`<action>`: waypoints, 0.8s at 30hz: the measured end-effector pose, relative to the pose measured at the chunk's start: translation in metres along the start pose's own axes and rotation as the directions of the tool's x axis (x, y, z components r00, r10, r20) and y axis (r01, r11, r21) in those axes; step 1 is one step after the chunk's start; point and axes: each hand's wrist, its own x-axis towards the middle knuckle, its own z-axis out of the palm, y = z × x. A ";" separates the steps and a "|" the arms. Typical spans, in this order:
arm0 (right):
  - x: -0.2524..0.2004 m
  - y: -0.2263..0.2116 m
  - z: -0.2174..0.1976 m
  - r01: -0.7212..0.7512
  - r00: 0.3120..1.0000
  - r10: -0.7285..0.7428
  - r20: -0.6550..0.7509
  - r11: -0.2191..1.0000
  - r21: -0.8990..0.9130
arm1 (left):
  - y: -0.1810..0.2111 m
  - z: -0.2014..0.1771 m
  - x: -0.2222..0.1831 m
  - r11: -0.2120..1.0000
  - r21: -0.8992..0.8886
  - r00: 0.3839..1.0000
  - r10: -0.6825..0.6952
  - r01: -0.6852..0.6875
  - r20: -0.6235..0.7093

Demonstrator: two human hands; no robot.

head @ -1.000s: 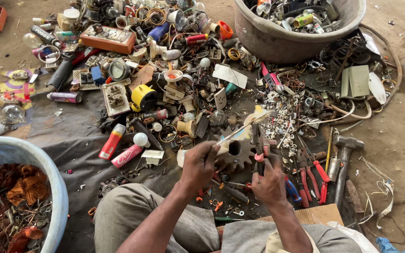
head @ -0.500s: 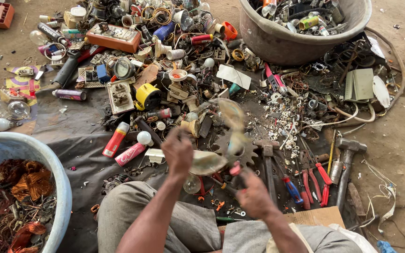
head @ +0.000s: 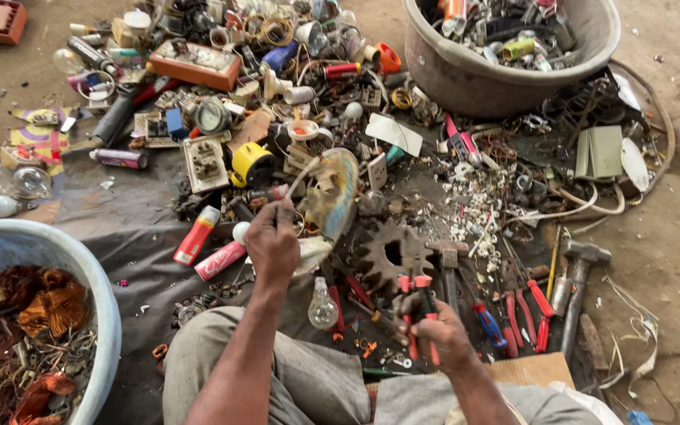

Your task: The person uses a hammer and pliers to dismantle a large metal sprocket and a broken fan component among a pile of electronic scrap and metal waste.

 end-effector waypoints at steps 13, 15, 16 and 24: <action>0.207 -0.288 -0.108 0.342 0.885 -0.415 -0.210 0.887 -0.310 | -0.012 0.009 0.002 0.985 0.090 0.983 0.137 -0.148 0.119; 0.229 -0.277 -0.122 0.190 0.895 -0.283 -0.345 0.941 -0.280 | -0.011 0.008 0.004 0.994 0.103 0.989 0.030 -0.045 0.142; 0.225 -0.262 -0.129 0.148 0.892 -0.255 -0.373 0.945 -0.293 | -0.013 0.009 0.003 0.994 0.110 0.987 -0.027 0.010 0.160; 0.078 -0.104 -0.053 -0.329 0.863 -0.080 -0.499 0.661 -0.674 | -0.025 0.017 0.001 0.895 0.216 0.920 0.375 -0.390 0.110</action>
